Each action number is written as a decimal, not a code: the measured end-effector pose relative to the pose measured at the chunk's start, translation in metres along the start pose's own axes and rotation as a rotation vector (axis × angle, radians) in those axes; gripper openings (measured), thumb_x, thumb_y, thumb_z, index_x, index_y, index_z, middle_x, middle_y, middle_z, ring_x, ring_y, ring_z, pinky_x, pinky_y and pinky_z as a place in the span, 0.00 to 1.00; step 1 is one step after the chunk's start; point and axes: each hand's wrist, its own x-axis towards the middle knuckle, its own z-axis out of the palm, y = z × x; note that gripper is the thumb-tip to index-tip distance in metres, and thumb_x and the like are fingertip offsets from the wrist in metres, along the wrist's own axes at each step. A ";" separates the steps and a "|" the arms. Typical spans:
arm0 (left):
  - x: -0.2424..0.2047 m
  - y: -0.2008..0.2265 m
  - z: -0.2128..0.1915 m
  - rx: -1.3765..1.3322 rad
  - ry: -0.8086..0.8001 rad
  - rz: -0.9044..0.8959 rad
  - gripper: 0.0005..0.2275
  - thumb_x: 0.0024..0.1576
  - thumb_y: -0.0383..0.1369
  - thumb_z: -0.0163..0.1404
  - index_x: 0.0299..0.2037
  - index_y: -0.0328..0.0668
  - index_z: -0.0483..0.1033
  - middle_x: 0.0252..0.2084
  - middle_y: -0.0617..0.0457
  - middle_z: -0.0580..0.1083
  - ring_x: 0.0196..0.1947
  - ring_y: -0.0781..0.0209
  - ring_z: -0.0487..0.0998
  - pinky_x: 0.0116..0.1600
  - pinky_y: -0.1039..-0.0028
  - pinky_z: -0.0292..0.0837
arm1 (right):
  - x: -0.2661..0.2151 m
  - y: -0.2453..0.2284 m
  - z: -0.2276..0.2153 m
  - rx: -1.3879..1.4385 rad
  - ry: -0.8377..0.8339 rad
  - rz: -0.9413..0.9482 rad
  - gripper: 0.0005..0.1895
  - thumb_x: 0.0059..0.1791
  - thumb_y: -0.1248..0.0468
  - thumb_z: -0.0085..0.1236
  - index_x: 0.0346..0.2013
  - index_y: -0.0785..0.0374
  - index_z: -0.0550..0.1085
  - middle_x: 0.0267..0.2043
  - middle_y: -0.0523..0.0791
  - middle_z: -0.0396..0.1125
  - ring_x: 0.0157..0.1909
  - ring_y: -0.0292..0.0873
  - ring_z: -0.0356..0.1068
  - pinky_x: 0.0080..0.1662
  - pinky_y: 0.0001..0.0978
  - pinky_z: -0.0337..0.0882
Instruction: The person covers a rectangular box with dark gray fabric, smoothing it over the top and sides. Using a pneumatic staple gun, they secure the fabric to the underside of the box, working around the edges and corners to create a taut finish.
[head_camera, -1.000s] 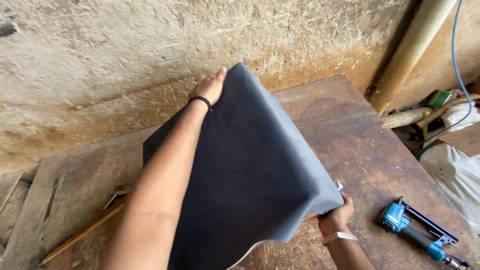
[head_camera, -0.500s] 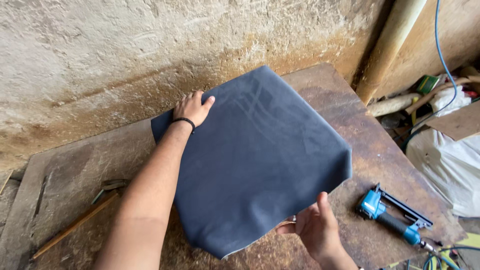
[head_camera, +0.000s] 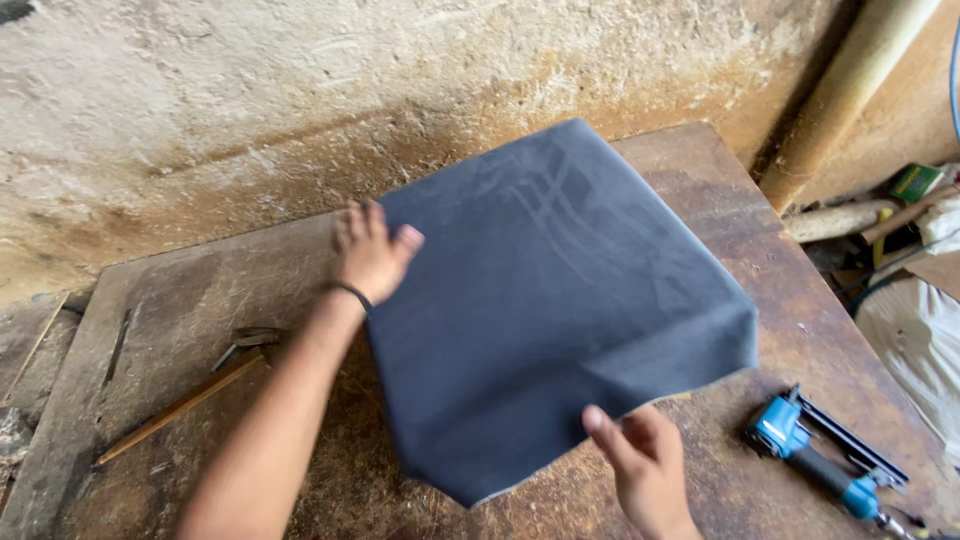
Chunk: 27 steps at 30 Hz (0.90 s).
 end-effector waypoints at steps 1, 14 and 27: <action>-0.034 0.022 0.000 0.279 0.133 0.294 0.44 0.62 0.65 0.31 0.69 0.23 0.58 0.71 0.21 0.55 0.73 0.29 0.52 0.74 0.45 0.45 | -0.005 -0.009 0.001 0.007 -0.020 -0.005 0.12 0.46 0.68 0.64 0.42 0.71 0.79 0.34 0.52 0.70 0.36 0.42 0.68 0.41 0.35 0.69; -0.202 0.118 0.033 0.055 -0.335 0.218 0.09 0.65 0.30 0.46 0.49 0.29 0.71 0.41 0.41 0.75 0.37 0.53 0.78 0.41 0.65 0.78 | 0.050 -0.115 0.003 -1.507 -0.371 -0.830 0.17 0.42 0.67 0.58 0.46 0.57 0.75 0.38 0.44 0.73 0.45 0.47 0.73 0.47 0.38 0.75; -0.188 0.122 0.051 0.014 -0.090 0.300 0.09 0.49 0.32 0.63 0.33 0.38 0.77 0.33 0.46 0.78 0.34 0.52 0.80 0.44 0.58 0.79 | 0.072 -0.134 0.023 -1.833 -0.725 -0.552 0.14 0.45 0.52 0.64 0.41 0.52 0.76 0.37 0.42 0.75 0.39 0.44 0.77 0.43 0.40 0.76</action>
